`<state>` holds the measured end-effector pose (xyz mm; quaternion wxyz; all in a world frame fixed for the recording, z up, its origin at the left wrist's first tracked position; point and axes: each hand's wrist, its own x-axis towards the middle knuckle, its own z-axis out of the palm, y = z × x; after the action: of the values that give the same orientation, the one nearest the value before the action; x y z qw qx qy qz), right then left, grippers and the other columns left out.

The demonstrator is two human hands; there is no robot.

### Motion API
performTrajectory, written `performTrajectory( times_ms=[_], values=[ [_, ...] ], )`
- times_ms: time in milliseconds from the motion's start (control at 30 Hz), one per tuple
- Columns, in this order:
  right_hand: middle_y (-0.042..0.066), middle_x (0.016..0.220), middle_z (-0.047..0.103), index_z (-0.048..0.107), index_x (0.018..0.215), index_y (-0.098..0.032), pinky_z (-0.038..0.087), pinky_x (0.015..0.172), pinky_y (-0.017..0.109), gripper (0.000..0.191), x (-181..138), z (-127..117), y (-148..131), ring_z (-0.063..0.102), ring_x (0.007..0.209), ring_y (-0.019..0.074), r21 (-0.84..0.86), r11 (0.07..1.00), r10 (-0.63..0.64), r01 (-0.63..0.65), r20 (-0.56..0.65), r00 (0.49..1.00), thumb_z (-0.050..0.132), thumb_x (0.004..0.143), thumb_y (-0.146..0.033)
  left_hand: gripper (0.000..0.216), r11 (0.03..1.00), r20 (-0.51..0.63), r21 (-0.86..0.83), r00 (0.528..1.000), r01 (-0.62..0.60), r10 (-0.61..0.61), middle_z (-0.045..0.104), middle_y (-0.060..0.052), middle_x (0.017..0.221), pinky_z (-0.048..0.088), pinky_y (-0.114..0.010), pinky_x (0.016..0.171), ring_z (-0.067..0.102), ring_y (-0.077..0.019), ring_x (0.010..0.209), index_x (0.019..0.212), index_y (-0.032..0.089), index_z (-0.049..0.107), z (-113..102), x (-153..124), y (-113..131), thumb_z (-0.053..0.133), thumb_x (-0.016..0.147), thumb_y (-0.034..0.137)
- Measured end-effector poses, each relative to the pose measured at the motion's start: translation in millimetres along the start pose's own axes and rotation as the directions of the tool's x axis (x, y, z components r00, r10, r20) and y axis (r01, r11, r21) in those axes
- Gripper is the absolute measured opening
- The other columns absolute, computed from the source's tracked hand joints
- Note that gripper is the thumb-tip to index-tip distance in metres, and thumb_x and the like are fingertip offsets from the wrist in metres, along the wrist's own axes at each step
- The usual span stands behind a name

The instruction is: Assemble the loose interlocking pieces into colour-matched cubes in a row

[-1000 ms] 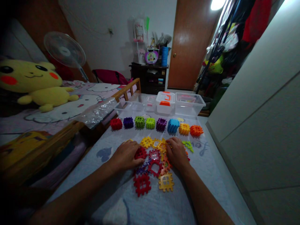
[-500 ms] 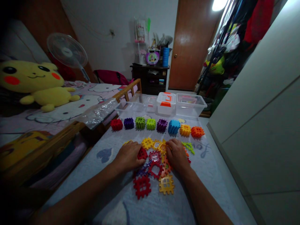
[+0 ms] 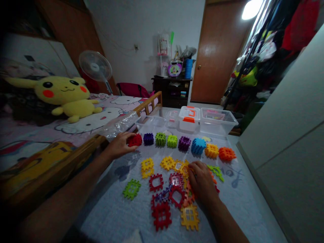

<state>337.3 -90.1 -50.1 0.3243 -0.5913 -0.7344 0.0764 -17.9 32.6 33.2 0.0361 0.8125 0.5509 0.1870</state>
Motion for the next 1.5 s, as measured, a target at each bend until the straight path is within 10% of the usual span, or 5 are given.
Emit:
performTrajectory(
  times_ms=[200,833,1100,1267,1500],
  values=[
    [0.009,0.095,0.066,0.068,0.091,-0.019,0.049,0.08,0.037,0.021,0.4,-0.7,2.9,0.061,0.089,0.0231,-0.013,1.0,-0.003,0.003,-0.01,1.0,0.048,0.091,-0.027,0.051,0.998,0.132,-0.059,0.991,-0.031,0.038,0.068,-0.009,0.103,0.047,-0.034,0.088,0.063,-0.0257,0.095,0.11,0.015,0.066,3.2,43.3,-60.3,0.064,0.065,0.04],
    [0.01,0.095,0.067,0.067,0.092,-0.018,0.049,0.081,0.038,0.02,-0.3,-6.8,5.5,0.06,0.09,0.0241,-0.038,0.999,0.026,-0.028,-0.069,0.997,0.049,0.089,-0.023,0.065,0.996,0.209,-0.089,0.977,-0.026,0.044,0.061,-0.013,0.115,0.046,-0.038,0.095,0.059,-0.0294,0.105,0.117,0.013,0.059,23.8,56.4,-66.6,0.067,0.059,0.043],
    [0.013,0.102,0.068,0.068,0.096,-0.016,0.046,0.091,0.044,0.022,-0.9,-13.0,14.7,0.058,0.101,0.0272,-0.104,0.993,0.046,-0.062,-0.152,0.987,0.048,0.086,-0.017,0.059,0.986,-0.208,-0.131,0.976,-0.098,0.07,0.057,-0.013,0.125,0.039,-0.045,0.104,0.052,-0.0309,0.117,0.122,0.017,0.055,10.1,13.8,-9.0,0.061,0.074,0.049],
    [0.013,0.106,0.069,0.068,0.098,-0.015,0.043,0.094,0.047,0.025,0.2,-25.5,29.4,0.057,0.104,0.0282,-0.146,0.986,0.053,-0.083,-0.196,0.979,0.046,0.085,-0.015,0.04,0.884,-0.014,-0.459,0.995,0.083,-0.101,0.065,-0.008,0.106,0.051,-0.032,0.073,0.063,-0.0226,0.091,0.107,0.02,0.064,47.3,-25.8,36.5,0.055,0.079,0.046],
    [0.01,0.106,0.07,0.067,0.105,-0.017,0.042,0.091,0.045,0.023,-1.0,-27.3,15.7,0.055,0.102,0.0275,-0.152,0.988,0.013,-0.013,-0.001,1.0,0.059,0.085,-0.025,0.042,0.779,0.093,-0.573,0.964,0.255,-0.247,0.071,-0.009,0.1,0.052,-0.036,0.082,0.066,-0.0246,0.091,0.097,0.016,0.067,81.4,-32.4,27.1,0.056,0.072,0.047]
  ],
)
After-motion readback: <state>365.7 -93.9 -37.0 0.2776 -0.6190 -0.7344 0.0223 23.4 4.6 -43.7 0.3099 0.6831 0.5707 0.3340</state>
